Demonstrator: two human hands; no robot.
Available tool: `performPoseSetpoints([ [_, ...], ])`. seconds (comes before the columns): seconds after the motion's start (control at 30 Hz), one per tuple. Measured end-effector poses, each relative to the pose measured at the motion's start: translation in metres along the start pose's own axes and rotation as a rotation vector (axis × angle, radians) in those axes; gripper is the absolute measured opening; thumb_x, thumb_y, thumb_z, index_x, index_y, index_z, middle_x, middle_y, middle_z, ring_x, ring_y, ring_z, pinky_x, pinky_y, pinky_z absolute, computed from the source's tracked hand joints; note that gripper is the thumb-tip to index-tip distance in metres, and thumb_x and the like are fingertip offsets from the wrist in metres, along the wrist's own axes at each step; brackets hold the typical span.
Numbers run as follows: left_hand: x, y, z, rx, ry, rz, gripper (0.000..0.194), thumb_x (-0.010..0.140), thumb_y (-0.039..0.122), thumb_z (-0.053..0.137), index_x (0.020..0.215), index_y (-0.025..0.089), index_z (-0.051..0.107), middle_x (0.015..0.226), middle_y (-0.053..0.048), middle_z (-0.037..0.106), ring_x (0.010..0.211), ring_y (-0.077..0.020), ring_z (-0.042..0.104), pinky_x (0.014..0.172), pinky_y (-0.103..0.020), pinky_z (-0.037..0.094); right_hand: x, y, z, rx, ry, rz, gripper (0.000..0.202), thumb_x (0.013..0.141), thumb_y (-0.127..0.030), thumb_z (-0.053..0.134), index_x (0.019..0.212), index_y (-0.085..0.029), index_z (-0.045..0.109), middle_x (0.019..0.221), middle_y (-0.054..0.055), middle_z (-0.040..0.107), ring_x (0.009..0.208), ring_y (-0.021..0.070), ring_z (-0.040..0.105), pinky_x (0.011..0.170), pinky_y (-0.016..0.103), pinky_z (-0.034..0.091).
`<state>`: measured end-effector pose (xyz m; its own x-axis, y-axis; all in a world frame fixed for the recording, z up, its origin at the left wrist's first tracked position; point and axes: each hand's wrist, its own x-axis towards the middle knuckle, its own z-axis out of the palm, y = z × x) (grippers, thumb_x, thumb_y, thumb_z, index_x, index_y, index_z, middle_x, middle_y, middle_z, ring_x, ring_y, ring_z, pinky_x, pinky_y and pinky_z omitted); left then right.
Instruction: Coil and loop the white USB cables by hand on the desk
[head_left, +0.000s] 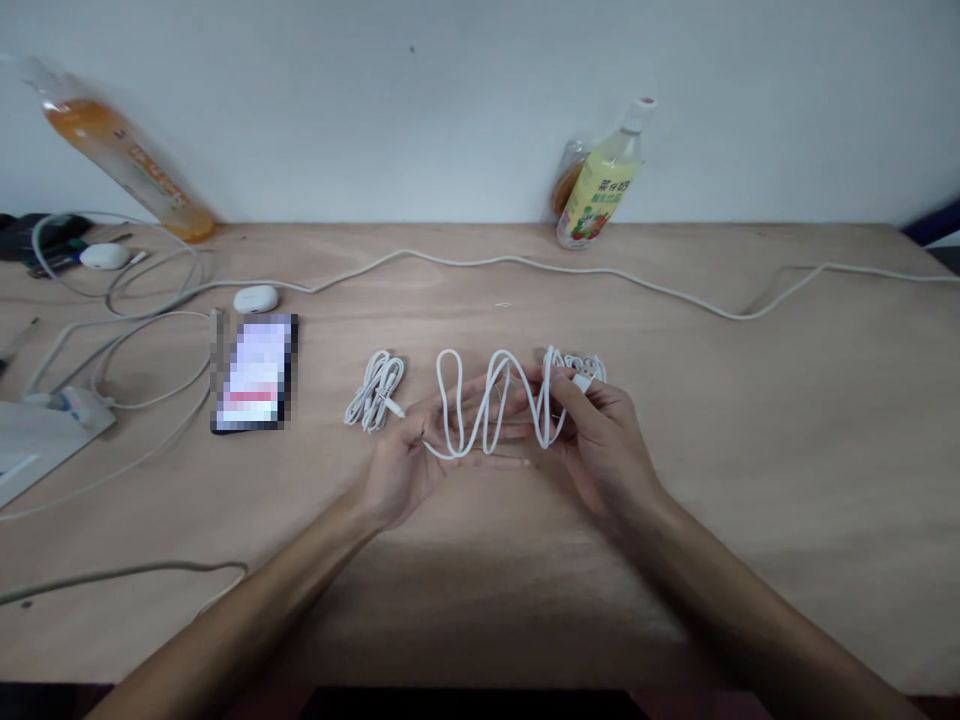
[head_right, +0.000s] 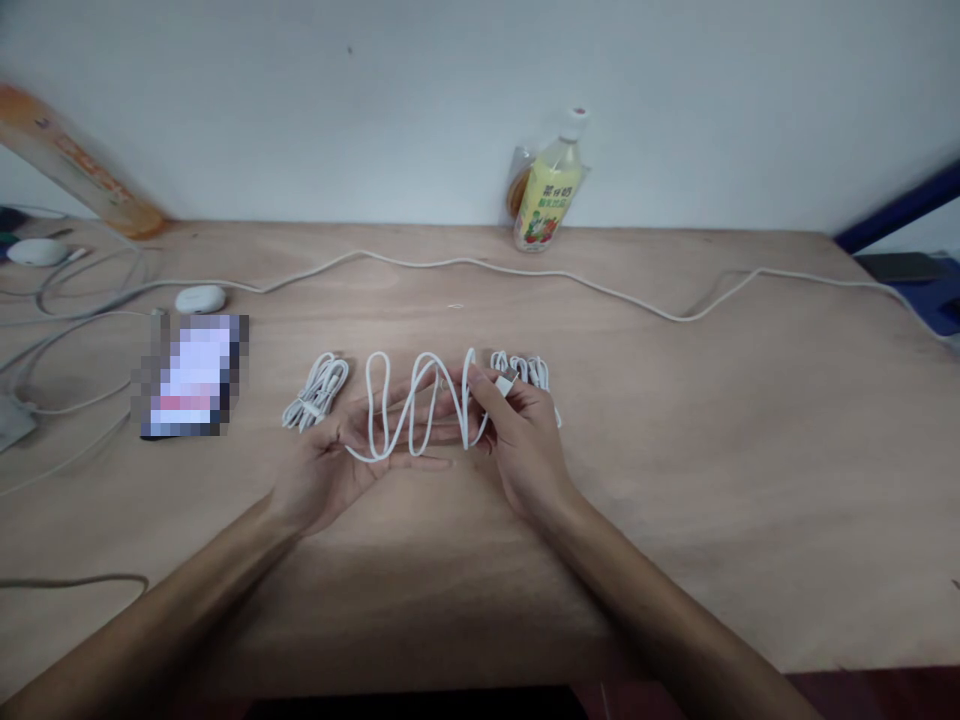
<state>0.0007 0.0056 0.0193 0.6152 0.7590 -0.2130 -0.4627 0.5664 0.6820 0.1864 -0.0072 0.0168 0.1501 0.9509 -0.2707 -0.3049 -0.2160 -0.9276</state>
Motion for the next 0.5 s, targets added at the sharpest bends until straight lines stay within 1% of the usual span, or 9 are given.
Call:
performPoseSetpoints([
  [0.1,0.0004,-0.0021,0.0,0.01,0.028,-0.006,0.096,0.064,0.011,0.056,0.16,0.02,0.06,0.149,-0.018,0.074,0.127,-0.0426,0.075,0.106,-0.064,0.061,0.0004,0.0003,-0.0006,-0.003,-0.011,-0.001,0.041,0.076,-0.062,0.092,0.078,-0.023,0.081,0.057,-0.005,0.058,0.05,0.0101,0.046,0.047,0.023,0.037],
  [0.2,0.0,-0.0044,-0.0007,0.021,0.05,-0.003,0.092,0.068,0.008,0.057,0.159,0.021,0.062,0.148,-0.017,0.075,0.128,-0.0422,0.075,0.106,-0.063,0.061,0.001,0.0002,-0.0008,-0.013,0.001,-0.013,0.042,0.077,-0.063,0.092,0.08,-0.022,0.082,0.055,-0.005,0.056,0.05,0.0104,0.046,0.046,0.023,0.036],
  [0.3,0.0,-0.0049,-0.0005,0.028,0.042,-0.002,0.086,0.072,0.009,0.06,0.157,0.021,0.064,0.148,-0.018,0.075,0.129,-0.0427,0.074,0.107,-0.063,0.061,0.0012,-0.0005,-0.0006,-0.017,0.002,-0.031,0.044,0.077,-0.065,0.091,0.084,-0.022,0.084,0.056,-0.004,0.058,0.05,0.0101,0.047,0.045,0.022,0.035],
  [0.5,0.0,-0.0013,-0.0008,0.02,0.025,-0.024,0.087,0.069,0.009,0.056,0.155,0.018,0.065,0.146,-0.019,0.076,0.129,-0.0431,0.074,0.107,-0.063,0.06,0.0011,-0.002,0.0008,0.0,0.035,-0.034,0.041,0.073,-0.062,0.095,0.082,-0.023,0.085,0.06,-0.003,0.062,0.051,0.0093,0.048,0.044,0.021,0.036],
])
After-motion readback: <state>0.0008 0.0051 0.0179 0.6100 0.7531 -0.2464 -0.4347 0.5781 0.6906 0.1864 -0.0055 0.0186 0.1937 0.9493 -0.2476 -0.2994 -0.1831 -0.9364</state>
